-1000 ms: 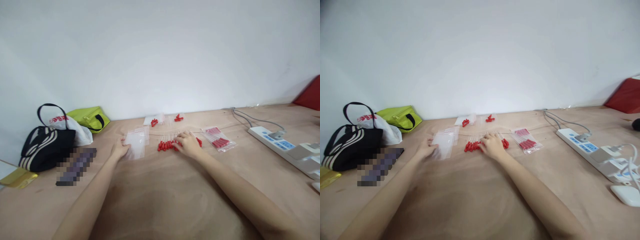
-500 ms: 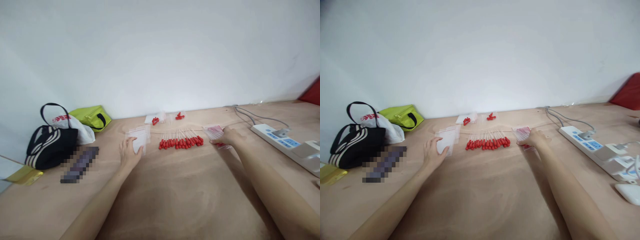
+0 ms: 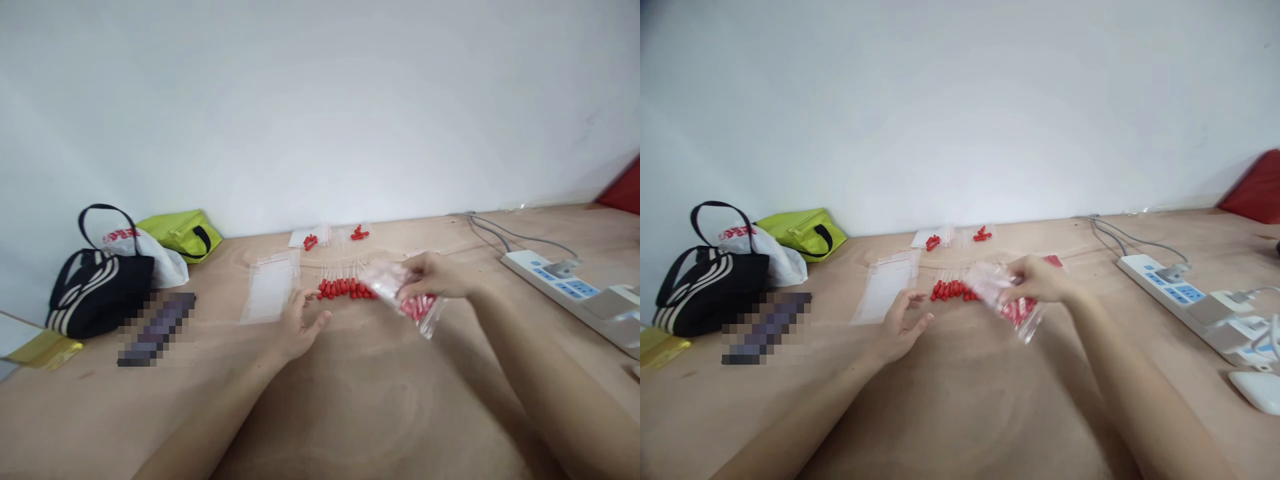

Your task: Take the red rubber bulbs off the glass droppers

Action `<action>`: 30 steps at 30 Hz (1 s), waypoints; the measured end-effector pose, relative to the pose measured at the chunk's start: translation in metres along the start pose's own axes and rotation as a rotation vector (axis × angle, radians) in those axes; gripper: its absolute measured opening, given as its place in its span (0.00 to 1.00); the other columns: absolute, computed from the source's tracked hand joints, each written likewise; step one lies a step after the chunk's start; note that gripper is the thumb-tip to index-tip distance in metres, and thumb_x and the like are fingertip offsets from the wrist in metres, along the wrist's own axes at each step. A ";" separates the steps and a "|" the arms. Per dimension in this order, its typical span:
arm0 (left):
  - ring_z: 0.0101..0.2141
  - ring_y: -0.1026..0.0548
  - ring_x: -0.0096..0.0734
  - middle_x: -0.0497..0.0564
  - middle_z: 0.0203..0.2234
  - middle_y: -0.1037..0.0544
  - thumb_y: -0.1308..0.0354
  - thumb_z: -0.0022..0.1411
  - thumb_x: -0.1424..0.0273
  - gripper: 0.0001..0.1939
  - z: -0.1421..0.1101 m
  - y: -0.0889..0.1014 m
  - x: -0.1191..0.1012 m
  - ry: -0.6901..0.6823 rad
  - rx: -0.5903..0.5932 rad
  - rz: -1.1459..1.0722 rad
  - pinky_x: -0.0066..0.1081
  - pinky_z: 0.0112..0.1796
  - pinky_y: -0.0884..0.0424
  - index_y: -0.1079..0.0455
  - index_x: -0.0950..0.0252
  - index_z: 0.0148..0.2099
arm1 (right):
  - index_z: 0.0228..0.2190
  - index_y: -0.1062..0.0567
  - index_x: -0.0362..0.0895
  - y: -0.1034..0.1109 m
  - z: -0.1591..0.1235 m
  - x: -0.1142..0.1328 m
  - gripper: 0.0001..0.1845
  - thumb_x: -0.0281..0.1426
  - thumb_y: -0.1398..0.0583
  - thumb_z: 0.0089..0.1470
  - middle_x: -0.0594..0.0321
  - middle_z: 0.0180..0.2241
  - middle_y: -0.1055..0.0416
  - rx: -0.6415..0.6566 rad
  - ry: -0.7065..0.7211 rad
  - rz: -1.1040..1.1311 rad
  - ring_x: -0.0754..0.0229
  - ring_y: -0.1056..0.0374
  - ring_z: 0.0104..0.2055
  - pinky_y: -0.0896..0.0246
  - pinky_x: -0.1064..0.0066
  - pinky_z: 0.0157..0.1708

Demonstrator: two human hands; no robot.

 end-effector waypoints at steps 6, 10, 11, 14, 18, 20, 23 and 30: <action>0.31 0.29 0.26 0.53 0.41 0.34 0.39 0.47 0.60 0.26 -0.006 -0.013 -0.007 0.369 0.296 -0.490 0.31 0.34 0.33 0.43 0.63 0.46 | 0.19 0.32 0.40 -0.093 0.045 0.044 0.22 0.47 0.36 0.32 0.73 0.15 0.42 0.358 0.306 0.028 0.72 0.48 0.18 0.56 0.79 0.18; 0.33 0.29 0.29 0.49 0.31 0.28 0.35 0.41 0.66 0.24 -0.010 -0.017 0.000 0.439 0.307 -0.507 0.32 0.37 0.33 0.38 0.65 0.41 | 0.27 0.29 0.41 -0.104 0.046 0.048 0.19 0.42 0.35 0.34 0.68 0.23 0.34 0.191 0.414 -0.069 0.68 0.40 0.25 0.49 0.78 0.24; 0.33 0.28 0.29 0.49 0.31 0.28 0.36 0.41 0.67 0.22 -0.011 -0.017 0.004 0.446 0.276 -0.481 0.33 0.37 0.33 0.37 0.66 0.40 | 0.31 0.29 0.42 -0.101 0.042 0.047 0.20 0.40 0.35 0.36 0.65 0.27 0.32 0.098 0.432 -0.101 0.65 0.38 0.29 0.47 0.76 0.27; 0.30 0.28 0.28 0.50 0.30 0.28 0.39 0.45 0.68 0.16 -0.018 -0.013 0.011 0.401 0.199 -0.325 0.32 0.34 0.31 0.35 0.66 0.38 | 0.38 0.32 0.42 -0.092 0.028 0.033 0.20 0.36 0.39 0.42 0.58 0.35 0.32 -0.216 0.313 -0.133 0.62 0.36 0.34 0.44 0.73 0.32; 0.39 0.30 0.35 0.54 0.38 0.30 0.42 0.48 0.70 0.10 -0.026 -0.001 0.002 0.086 0.136 0.049 0.39 0.41 0.33 0.32 0.65 0.36 | 0.28 0.31 0.41 -0.093 0.015 0.003 0.09 0.34 0.42 0.46 0.62 0.24 0.32 -0.296 -0.054 -0.019 0.65 0.37 0.25 0.44 0.73 0.26; 0.48 0.35 0.41 0.55 0.46 0.34 0.42 0.49 0.71 0.08 -0.026 0.003 -0.007 -0.098 0.052 0.206 0.44 0.48 0.39 0.31 0.64 0.35 | 0.26 0.31 0.41 -0.099 0.012 -0.007 0.08 0.34 0.42 0.45 0.64 0.22 0.33 -0.220 -0.139 0.112 0.66 0.38 0.23 0.44 0.74 0.24; 0.53 0.41 0.43 0.55 0.48 0.36 0.44 0.51 0.69 0.07 -0.021 -0.002 -0.019 -0.291 0.071 0.299 0.45 0.52 0.44 0.30 0.62 0.36 | 0.30 0.32 0.40 -0.107 0.010 -0.011 0.08 0.32 0.42 0.46 0.70 0.18 0.39 -0.137 -0.264 0.375 0.70 0.42 0.18 0.47 0.78 0.16; 0.56 0.47 0.47 0.60 0.54 0.40 0.49 0.55 0.56 0.28 -0.013 -0.034 -0.027 -0.394 0.475 0.384 0.53 0.53 0.49 0.42 0.63 0.55 | 0.26 0.34 0.41 -0.110 0.006 0.006 0.07 0.33 0.43 0.46 0.76 0.12 0.44 0.077 -0.364 0.516 0.74 0.50 0.09 0.60 0.82 0.07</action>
Point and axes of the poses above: each hand's wrist, its own z-axis towards the middle knuckle, its own y-axis out of the back of the hand, x = y × z, the point moved 2 cm from there along z, towards the middle knuckle
